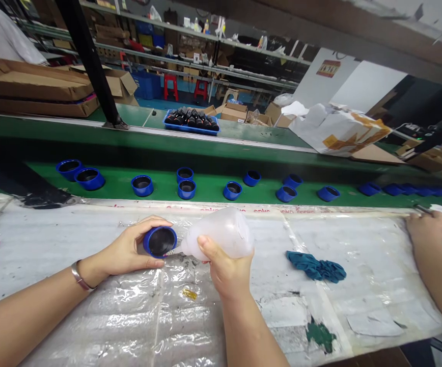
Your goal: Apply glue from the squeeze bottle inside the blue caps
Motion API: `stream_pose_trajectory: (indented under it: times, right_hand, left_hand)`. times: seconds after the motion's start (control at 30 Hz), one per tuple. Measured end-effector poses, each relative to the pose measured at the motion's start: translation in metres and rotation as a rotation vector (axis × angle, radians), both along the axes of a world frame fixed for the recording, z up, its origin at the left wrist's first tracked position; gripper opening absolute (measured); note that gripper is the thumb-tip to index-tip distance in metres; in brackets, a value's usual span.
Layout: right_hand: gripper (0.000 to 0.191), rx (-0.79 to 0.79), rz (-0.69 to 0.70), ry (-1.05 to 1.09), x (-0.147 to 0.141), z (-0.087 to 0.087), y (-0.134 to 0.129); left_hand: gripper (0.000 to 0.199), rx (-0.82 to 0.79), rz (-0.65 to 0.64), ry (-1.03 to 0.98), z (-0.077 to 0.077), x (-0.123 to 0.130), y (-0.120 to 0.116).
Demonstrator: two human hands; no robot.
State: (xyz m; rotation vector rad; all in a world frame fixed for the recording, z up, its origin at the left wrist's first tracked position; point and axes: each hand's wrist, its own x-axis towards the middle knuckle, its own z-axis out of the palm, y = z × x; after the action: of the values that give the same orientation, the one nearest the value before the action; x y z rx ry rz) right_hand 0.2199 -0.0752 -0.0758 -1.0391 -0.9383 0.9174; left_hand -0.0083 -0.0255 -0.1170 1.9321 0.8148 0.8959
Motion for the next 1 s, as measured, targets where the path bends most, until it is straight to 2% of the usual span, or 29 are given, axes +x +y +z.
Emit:
stream_pose_trajectory:
  times: [0.23,0.63,1.0]
  right_hand:
    - [0.042,-0.035,0.032,0.038,-0.005,-0.002,-0.002]
    - [0.042,-0.059,0.081,0.053,-0.01,-0.004,-0.004]
    - [0.038,-0.031,0.042,0.063,-0.008,-0.001,-0.002]
  left_hand:
    - [0.073,-0.082,-0.037,0.019,-0.002,0.001,-0.001]
    - [0.075,-0.038,-0.125,0.055,-0.003,0.003,-0.002]
    - [0.077,-0.047,-0.134,0.039,-0.006,0.003,-0.001]
